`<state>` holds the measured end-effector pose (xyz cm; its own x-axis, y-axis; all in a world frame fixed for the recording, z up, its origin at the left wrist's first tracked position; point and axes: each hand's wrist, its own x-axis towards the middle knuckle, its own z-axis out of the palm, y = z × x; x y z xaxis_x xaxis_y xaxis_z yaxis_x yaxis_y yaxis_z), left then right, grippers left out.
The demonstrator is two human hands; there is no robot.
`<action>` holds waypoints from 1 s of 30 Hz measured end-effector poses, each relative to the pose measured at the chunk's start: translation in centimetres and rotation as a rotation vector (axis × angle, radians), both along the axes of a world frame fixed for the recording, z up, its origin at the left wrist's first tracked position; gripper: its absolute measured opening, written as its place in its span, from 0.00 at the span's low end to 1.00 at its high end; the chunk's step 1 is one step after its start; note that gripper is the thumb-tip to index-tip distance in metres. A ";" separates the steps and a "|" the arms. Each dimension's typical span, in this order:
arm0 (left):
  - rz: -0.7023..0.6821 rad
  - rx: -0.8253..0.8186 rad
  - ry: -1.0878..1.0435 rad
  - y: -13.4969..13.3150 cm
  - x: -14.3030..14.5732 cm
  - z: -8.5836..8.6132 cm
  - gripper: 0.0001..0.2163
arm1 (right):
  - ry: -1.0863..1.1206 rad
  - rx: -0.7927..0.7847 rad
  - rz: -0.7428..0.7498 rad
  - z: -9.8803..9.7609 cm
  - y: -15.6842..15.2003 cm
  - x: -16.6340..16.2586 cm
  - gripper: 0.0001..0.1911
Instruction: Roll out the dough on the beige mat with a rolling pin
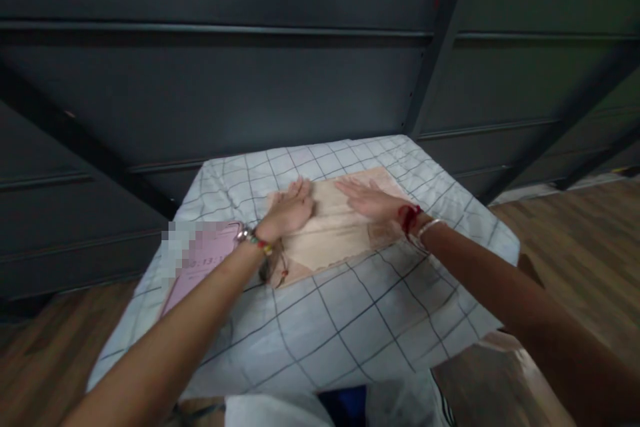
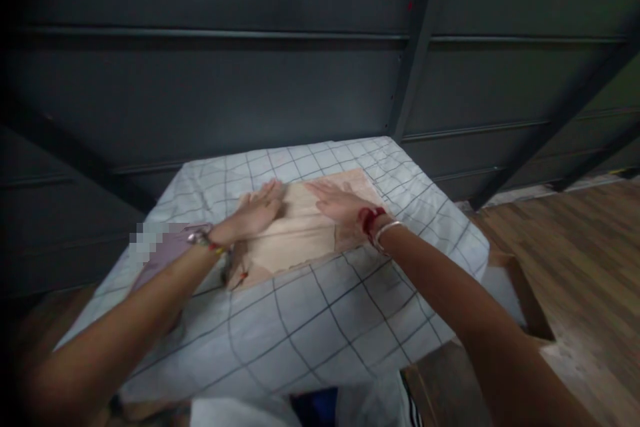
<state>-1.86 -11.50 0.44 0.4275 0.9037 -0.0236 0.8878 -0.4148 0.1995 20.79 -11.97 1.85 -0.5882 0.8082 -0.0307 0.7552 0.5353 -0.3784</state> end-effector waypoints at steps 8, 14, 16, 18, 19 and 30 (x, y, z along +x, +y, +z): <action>0.045 0.000 0.029 -1.3 0.8 1.5 0.29 | -0.050 -0.010 -0.017 0.0 -0.1 0.0 0.29; 0.035 -0.011 0.047 -1.3 1.4 1.7 0.28 | -0.027 -0.011 0.025 0.8 -0.6 0.0 0.29; 0.056 -0.028 0.068 -0.9 1.7 1.6 0.27 | -0.025 0.046 0.085 1.1 -0.9 -0.1 0.30; 0.166 -0.090 0.105 -0.4 1.9 1.5 0.28 | -0.020 -0.025 -0.020 1.2 -1.0 -0.2 0.30; 0.216 -0.101 0.098 -0.1 2.0 1.3 0.28 | -0.027 -0.050 -0.060 1.1 -0.9 -0.2 0.30; 0.135 -0.071 0.057 -1.2 1.9 1.2 0.28 | -0.026 0.036 -0.039 -0.7 -0.3 0.3 0.31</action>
